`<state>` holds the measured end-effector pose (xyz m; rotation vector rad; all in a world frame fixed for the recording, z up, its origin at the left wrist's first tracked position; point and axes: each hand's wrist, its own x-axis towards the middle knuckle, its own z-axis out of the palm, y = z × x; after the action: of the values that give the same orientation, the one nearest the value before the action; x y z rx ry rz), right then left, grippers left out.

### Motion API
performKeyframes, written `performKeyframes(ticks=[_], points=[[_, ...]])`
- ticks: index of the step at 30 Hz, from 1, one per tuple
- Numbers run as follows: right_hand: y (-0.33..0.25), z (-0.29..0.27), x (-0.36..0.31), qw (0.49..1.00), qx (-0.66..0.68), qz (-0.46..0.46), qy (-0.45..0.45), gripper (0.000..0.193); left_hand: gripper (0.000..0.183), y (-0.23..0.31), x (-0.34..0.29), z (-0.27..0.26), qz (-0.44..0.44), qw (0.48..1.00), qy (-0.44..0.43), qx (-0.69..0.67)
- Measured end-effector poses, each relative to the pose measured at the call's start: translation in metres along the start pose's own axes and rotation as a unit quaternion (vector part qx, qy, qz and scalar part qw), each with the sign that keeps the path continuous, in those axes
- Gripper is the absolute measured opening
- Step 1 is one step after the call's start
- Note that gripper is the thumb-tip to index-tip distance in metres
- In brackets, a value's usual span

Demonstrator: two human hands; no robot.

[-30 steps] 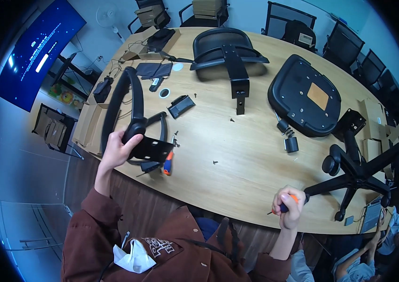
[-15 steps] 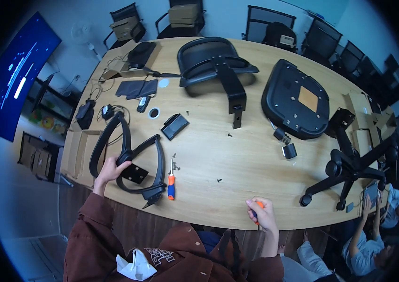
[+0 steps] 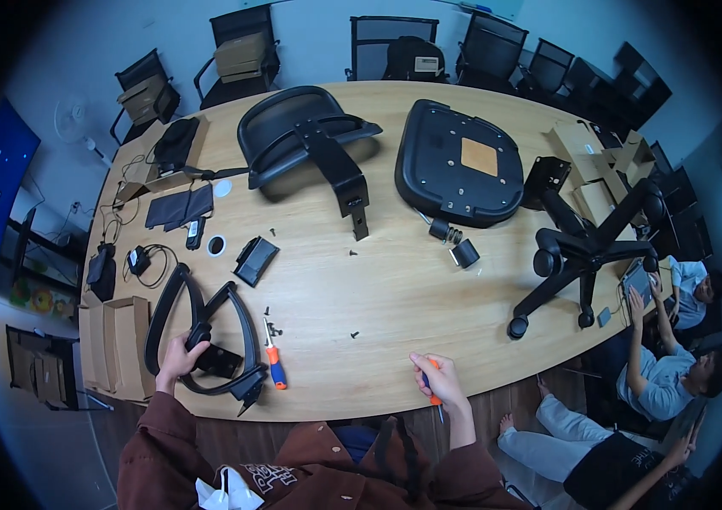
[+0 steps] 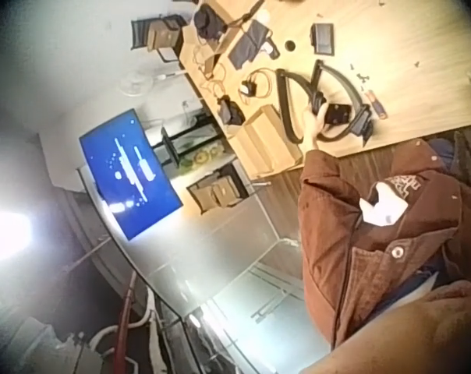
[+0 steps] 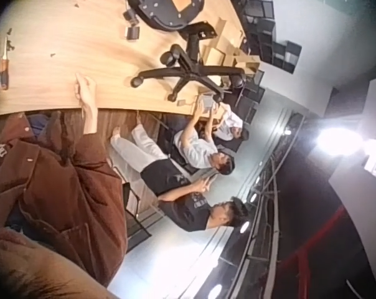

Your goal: Use a screwdriver to attach metal plates and armrests to the bottom of an office chair seat.

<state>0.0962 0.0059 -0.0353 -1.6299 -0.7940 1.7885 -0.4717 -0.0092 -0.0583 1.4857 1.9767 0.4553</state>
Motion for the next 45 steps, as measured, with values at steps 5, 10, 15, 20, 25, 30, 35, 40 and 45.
performKeyframes(ticks=[5, 10, 15, 20, 25, 30, 35, 40, 45], points=[[0.012, -0.006, -0.003, 0.999, 0.022, 0.011, 0.026, 0.036, 0.049, -0.01, 0.003, 0.01, 0.007, 1.0, -0.01, -0.011], [0.022, -0.01, -0.005, 0.998, 0.032, 0.02, 0.044, 0.036, 0.05, -0.003, 0.005, 0.009, -0.046, 0.998, -0.047, -0.014], [0.029, -0.007, -0.002, 0.997, 0.036, 0.031, 0.06, 0.036, 0.05, -0.027, 0.003, 0.015, 0.002, 0.999, -0.025, -0.041], [0.041, -0.01, 0.002, 0.996, 0.035, 0.043, 0.072, 0.037, 0.049, -0.02, 0.004, 0.014, 0.002, 1.0, -0.014, -0.027], [0.044, -0.011, 0.006, 0.995, 0.026, 0.052, 0.079, 0.038, 0.049, -0.02, 0.003, 0.014, -0.001, 1.0, 0.001, -0.016], [0.041, -0.015, 0.006, 0.994, 0.011, 0.063, 0.087, 0.036, 0.05, -0.01, 0.001, 0.012, -0.034, 0.999, 0.007, 0.017], [0.046, -0.034, 0.003, 0.996, -0.001, 0.041, 0.084, 0.035, 0.056, 0.022, -0.007, 0.006, -0.043, 0.972, 0.082, 0.215], [0.052, -0.071, 0.012, 0.995, -0.001, 0.046, 0.086, 0.035, 0.027, 0.125, 0.005, 0.003, 0.031, 0.979, 0.192, 0.054], [0.052, -0.114, 0.038, 0.992, 0.023, 0.072, 0.105, 0.036, 0.017, 0.249, 0.052, 0.091, 0.108, 0.963, -0.043, -0.242]])
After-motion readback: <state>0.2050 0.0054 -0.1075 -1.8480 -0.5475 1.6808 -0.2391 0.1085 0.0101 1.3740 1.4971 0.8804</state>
